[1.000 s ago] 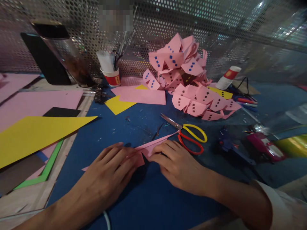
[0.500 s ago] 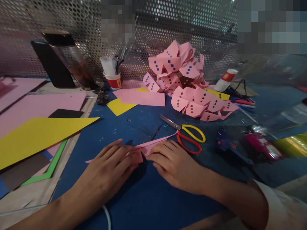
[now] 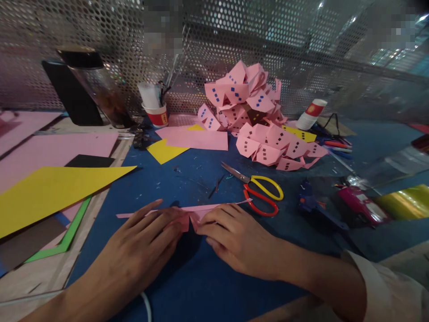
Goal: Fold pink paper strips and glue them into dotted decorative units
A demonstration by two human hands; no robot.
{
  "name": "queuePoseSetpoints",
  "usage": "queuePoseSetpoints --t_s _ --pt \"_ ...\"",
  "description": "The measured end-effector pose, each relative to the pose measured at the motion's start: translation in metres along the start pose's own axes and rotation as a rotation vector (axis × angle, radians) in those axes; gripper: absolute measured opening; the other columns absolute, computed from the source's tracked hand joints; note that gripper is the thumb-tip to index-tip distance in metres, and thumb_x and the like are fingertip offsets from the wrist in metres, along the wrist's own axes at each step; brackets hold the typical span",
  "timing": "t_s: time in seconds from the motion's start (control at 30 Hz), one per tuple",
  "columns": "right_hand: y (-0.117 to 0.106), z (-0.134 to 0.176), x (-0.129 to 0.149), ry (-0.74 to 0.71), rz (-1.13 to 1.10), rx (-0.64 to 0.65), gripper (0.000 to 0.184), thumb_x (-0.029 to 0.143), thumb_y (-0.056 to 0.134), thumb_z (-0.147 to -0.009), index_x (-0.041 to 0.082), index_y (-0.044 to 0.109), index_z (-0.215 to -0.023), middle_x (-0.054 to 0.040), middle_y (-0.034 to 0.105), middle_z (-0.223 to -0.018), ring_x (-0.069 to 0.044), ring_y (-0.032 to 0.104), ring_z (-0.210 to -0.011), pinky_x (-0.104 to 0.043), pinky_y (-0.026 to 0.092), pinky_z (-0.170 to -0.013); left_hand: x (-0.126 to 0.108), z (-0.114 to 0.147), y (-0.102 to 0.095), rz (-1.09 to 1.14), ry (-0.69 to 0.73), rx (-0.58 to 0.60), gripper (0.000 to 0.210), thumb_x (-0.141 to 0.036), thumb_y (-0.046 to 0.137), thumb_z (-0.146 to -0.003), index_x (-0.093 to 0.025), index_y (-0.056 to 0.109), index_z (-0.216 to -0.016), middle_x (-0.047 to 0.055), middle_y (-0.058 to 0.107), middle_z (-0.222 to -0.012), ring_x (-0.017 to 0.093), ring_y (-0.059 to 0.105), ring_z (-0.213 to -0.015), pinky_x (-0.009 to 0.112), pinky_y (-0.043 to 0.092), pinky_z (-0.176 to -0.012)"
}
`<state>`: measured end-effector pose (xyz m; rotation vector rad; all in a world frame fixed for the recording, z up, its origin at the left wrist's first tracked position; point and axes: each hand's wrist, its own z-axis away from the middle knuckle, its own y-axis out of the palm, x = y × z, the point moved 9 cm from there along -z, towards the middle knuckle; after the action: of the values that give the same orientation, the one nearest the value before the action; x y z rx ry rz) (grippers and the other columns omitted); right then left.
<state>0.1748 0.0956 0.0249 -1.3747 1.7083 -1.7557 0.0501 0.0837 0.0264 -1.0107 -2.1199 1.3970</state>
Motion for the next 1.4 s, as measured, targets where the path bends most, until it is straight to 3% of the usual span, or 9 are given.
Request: queuePoseSetpoints --t_s 0.23,0.5,1.0,1.4 --pt "-0.007 0.000 -0.012 0.075 0.073 -0.123 0.027 0.019 0.046 -0.101 0.017 0.060 -0.124 -0.0105 0.059 -0.130 -0.025 0.050 -0.119 -0.045 0.042 -0.101 0.001 0.002 0.002 0.010 -0.027 -0.008 0.018 -0.012 0.055 -0.093 -0.019 0.065 -0.107 0.006 0.072 -0.116 0.020 0.066 -0.110 0.044 0.039 -0.115" --pt "-0.005 0.004 -0.013 0.097 0.112 -0.050 0.022 0.019 0.047 -0.101 0.016 0.064 -0.114 -0.0080 0.063 -0.110 -0.022 0.053 -0.099 -0.040 0.042 -0.089 0.000 0.001 0.004 0.096 -0.009 -0.014 0.024 -0.011 0.057 -0.091 -0.019 0.064 -0.113 0.006 0.070 -0.122 0.019 0.061 -0.121 0.041 0.041 -0.116" --pt "-0.001 0.001 -0.011 0.067 0.155 -0.064 0.019 0.016 0.051 -0.098 0.016 0.065 -0.111 -0.0092 0.062 -0.109 -0.023 0.052 -0.099 -0.041 0.040 -0.089 -0.004 -0.004 0.004 0.096 -0.045 -0.030 0.017 -0.013 0.058 -0.093 -0.020 0.064 -0.108 0.005 0.072 -0.111 0.019 0.066 -0.109 0.047 0.039 -0.115" --pt "-0.005 -0.016 -0.008 0.093 -0.028 -0.039 0.016 0.020 0.050 -0.100 0.019 0.065 -0.104 -0.0055 0.064 -0.107 -0.018 0.056 -0.100 -0.035 0.041 -0.088 0.009 -0.001 0.011 0.237 -0.166 -0.014 0.017 -0.010 0.057 -0.088 -0.021 0.063 -0.100 0.005 0.068 -0.110 0.019 0.064 -0.108 0.049 0.038 -0.116"
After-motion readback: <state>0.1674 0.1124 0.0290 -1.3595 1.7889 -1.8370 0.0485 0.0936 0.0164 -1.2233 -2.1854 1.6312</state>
